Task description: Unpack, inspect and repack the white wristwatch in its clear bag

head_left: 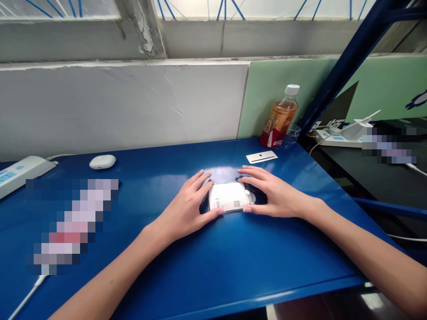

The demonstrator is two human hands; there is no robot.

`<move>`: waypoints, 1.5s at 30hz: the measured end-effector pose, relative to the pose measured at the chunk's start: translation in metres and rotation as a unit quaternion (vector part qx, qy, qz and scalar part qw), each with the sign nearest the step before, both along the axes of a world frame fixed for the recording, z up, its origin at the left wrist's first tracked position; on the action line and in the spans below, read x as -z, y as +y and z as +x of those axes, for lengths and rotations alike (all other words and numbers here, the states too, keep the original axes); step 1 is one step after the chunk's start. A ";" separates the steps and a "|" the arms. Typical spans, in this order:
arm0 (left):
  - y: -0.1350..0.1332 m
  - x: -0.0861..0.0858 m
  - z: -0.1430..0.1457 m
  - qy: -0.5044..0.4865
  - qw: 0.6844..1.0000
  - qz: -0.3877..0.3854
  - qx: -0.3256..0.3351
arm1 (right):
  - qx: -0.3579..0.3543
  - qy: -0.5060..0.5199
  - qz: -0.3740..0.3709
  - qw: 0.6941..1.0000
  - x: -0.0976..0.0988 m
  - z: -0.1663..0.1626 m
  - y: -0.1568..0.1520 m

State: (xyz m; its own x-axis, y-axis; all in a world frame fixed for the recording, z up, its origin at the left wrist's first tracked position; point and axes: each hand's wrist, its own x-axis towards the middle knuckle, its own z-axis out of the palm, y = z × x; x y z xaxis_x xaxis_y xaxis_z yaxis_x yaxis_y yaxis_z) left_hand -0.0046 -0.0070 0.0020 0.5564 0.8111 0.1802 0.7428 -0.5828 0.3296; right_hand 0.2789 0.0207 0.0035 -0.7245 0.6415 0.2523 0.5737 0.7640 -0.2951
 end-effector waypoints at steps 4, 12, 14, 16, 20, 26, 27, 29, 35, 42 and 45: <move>-0.004 -0.002 0.007 -0.037 0.999 -0.010 0.019 | 0.002 0.017 -0.018 1.000 0.000 -0.002 -0.001; -0.003 -0.001 0.013 -0.041 0.998 -0.002 0.049 | -0.013 0.054 -0.015 0.998 0.001 -0.005 -0.003; -0.003 0.000 0.012 -0.042 0.998 0.002 0.043 | -0.012 0.066 -0.011 0.998 0.000 -0.005 -0.003; -0.003 0.000 0.012 -0.038 0.998 0.005 0.041 | 0.001 0.074 -0.011 0.997 -0.001 -0.004 -0.002; -0.001 0.001 0.010 -0.025 0.999 0.007 0.043 | 0.023 0.071 -0.003 0.997 -0.002 -0.003 -0.001; -0.001 0.000 0.010 -0.031 0.999 0.010 0.042 | 0.042 0.077 0.023 0.996 0.000 -0.005 -0.003; -0.001 -0.001 0.010 -0.035 0.999 0.008 0.039 | 0.051 0.080 0.028 0.995 0.000 -0.005 -0.003; -0.002 -0.001 0.010 -0.040 0.999 0.003 0.032 | 0.065 0.083 0.036 0.994 0.001 -0.005 -0.004; -0.004 0.001 0.009 -0.015 0.999 -0.016 0.027 | 0.008 0.040 0.022 0.999 0.003 -0.005 -0.003; -0.004 0.002 0.013 0.013 0.999 -0.014 0.051 | 0.030 0.027 0.068 0.997 0.011 -0.015 -0.008; -0.004 0.000 0.016 0.037 0.998 -0.024 0.050 | 0.028 0.010 0.065 0.997 0.013 -0.019 -0.012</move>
